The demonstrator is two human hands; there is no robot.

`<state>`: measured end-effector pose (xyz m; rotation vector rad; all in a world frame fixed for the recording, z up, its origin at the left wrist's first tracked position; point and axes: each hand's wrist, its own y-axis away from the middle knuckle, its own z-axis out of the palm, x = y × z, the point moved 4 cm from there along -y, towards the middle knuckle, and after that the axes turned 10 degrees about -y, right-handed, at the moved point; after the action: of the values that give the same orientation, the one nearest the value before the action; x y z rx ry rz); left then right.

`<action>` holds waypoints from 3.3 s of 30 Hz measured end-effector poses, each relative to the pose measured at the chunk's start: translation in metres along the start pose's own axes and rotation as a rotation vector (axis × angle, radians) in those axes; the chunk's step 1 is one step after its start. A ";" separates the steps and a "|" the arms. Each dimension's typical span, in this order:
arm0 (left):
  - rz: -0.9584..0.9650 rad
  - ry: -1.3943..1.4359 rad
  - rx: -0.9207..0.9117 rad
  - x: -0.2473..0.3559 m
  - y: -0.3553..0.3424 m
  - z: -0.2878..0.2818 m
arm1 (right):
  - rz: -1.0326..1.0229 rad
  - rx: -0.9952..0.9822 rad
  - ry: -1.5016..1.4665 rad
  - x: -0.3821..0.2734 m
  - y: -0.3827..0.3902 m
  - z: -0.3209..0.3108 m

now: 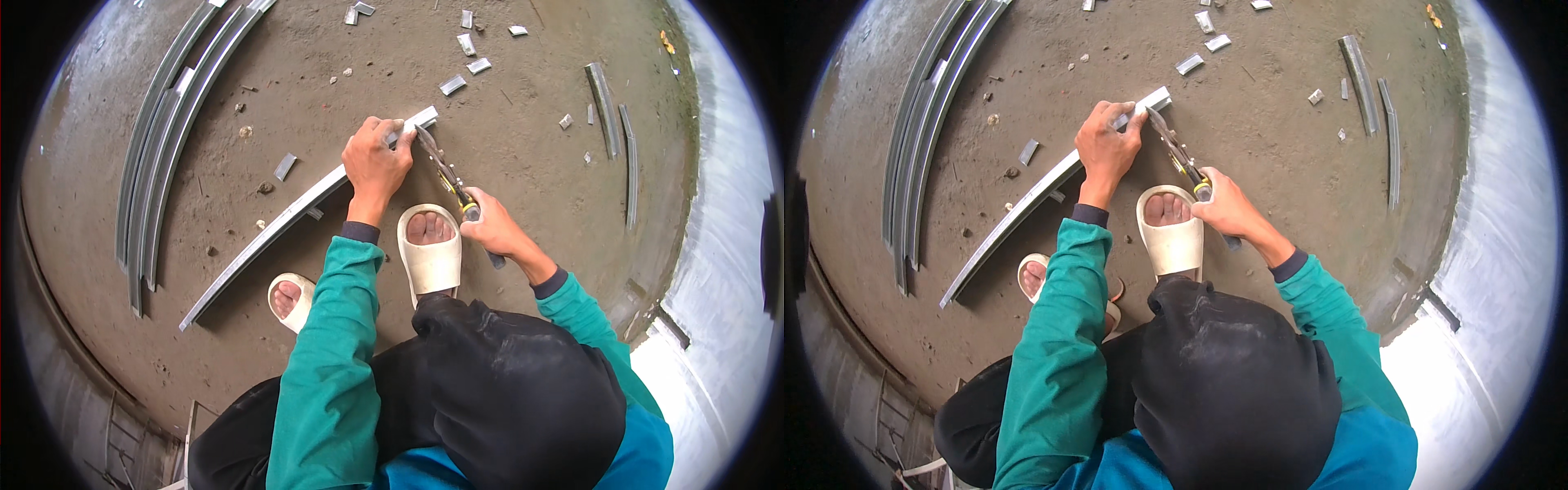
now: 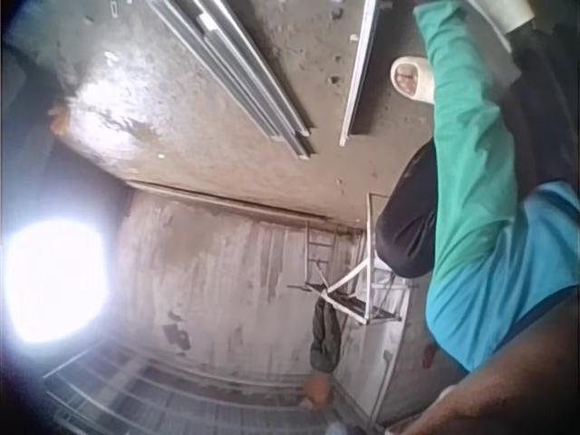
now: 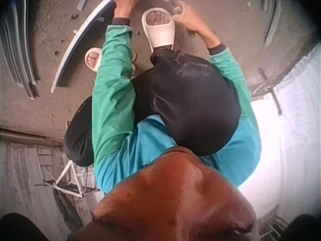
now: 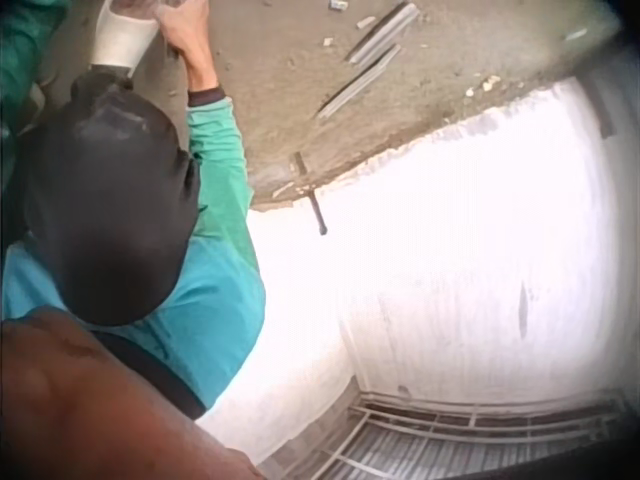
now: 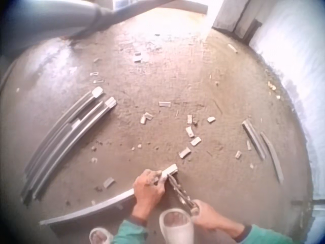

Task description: The person cuts several metal studs using aviation snips, measuring and trimming the ends to create notches and tabs.

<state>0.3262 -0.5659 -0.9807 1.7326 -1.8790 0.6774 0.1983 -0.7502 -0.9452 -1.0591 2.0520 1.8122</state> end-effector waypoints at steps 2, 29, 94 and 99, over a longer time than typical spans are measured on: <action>-0.008 -0.003 -0.012 0.001 -0.001 0.000 | -0.112 0.077 0.003 0.004 -0.003 0.001; 0.059 0.008 -0.037 0.003 0.003 0.002 | 0.085 0.105 0.165 0.008 -0.016 0.006; 0.213 -0.494 0.109 -0.014 0.023 0.006 | 0.252 0.348 0.306 0.000 -0.002 0.014; 0.202 -0.494 0.117 -0.014 0.023 0.007 | 0.227 0.309 0.322 0.004 -0.004 0.011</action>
<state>0.3039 -0.5586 -0.9955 1.9310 -2.4144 0.4652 0.1946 -0.7418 -0.9532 -1.1224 2.6319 1.4146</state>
